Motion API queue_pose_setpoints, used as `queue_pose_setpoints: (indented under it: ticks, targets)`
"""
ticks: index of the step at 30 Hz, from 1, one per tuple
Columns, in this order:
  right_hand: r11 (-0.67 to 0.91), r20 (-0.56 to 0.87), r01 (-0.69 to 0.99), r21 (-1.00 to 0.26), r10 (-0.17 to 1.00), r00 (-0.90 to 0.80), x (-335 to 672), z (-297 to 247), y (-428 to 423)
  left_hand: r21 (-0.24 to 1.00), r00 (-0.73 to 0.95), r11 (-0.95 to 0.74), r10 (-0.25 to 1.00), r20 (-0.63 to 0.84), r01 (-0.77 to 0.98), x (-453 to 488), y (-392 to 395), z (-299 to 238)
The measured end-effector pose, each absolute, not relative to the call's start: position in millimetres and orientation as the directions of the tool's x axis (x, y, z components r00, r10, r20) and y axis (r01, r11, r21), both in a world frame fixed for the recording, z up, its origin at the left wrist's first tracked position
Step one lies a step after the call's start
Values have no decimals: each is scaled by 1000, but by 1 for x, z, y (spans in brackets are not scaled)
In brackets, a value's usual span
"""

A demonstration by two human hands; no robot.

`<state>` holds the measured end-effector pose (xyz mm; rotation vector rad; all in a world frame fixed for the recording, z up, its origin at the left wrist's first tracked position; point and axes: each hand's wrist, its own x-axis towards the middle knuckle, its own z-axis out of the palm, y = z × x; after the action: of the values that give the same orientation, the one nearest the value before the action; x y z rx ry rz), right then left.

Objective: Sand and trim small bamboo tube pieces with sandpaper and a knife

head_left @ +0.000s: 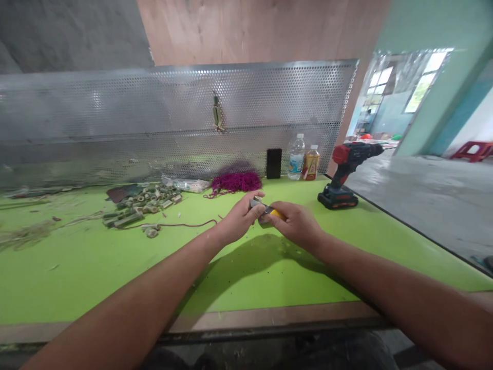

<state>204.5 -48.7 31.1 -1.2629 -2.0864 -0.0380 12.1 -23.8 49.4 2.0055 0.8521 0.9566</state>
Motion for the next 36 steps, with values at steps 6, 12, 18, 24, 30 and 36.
queue_pose_setpoints:
  ticks: [6, 12, 18, 24, 30, 36]
  targets:
    - [518, 598, 807, -283, 753, -274, 206, 31, -48, 747, 442, -555, 810, 386, 365, 15, -24, 52]
    - [521, 614, 804, -287, 744, -264, 206, 33, -48, 785, 408, -508, 840, 358, 356, 17, -25, 52]
    - [521, 585, 799, -300, 762, -278, 205, 32, -50, 789, 477, -531, 804, 355, 308, 14, -24, 50]
    - [514, 595, 808, -287, 757, -270, 206, 34, -50, 705, 457, -588, 793, 404, 396, 14, -22, 53]
    - [507, 611, 810, -295, 752, -249, 206, 33, -49, 742, 408, -545, 825, 391, 391, 17, -23, 53]
    - [517, 576, 808, -283, 765, -287, 204, 32, -51, 865, 443, -410, 858, 259, 289, 12, -29, 59]
